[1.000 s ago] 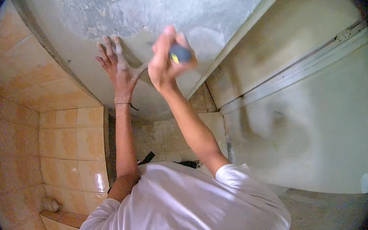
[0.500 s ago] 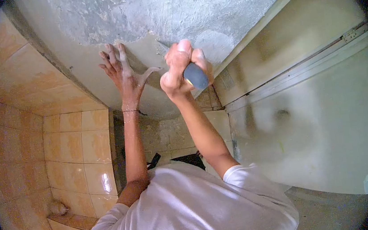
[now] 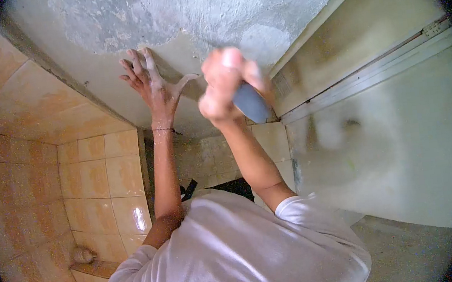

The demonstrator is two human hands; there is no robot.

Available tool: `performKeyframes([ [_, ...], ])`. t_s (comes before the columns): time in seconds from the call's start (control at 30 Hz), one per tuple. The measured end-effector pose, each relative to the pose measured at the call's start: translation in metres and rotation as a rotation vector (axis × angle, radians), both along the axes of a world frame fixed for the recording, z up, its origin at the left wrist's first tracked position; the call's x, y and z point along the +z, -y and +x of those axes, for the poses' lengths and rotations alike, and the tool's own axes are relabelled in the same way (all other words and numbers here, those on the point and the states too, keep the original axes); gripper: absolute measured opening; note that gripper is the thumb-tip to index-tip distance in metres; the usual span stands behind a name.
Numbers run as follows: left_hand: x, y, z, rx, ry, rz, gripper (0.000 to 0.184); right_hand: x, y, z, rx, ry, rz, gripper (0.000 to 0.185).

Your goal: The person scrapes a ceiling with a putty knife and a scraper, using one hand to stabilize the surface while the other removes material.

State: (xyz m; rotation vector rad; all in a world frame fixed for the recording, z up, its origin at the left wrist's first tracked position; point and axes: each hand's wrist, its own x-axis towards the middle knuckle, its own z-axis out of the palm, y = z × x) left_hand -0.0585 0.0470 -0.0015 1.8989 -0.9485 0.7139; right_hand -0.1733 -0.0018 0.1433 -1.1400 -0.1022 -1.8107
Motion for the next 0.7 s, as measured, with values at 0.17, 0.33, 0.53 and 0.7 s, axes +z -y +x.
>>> performKeyframes([
  [0.17,-0.002,-0.001,-0.001,-0.009,0.008,-0.004,0.125,0.004,0.002,0.0,-0.167,-0.097,-0.139,0.042],
  [0.33,0.001,0.0,0.001,-0.01,0.026,-0.001,0.123,-0.014,0.027,0.014,-0.177,-0.165,-0.2,0.037],
  [0.53,-0.001,0.001,0.003,0.043,0.075,0.04,0.131,0.004,-0.001,-0.013,0.12,0.011,-0.082,0.037],
  [0.7,0.001,0.001,0.001,-0.018,0.026,-0.015,0.123,-0.006,0.02,-0.001,-0.258,-0.193,-0.248,0.043],
])
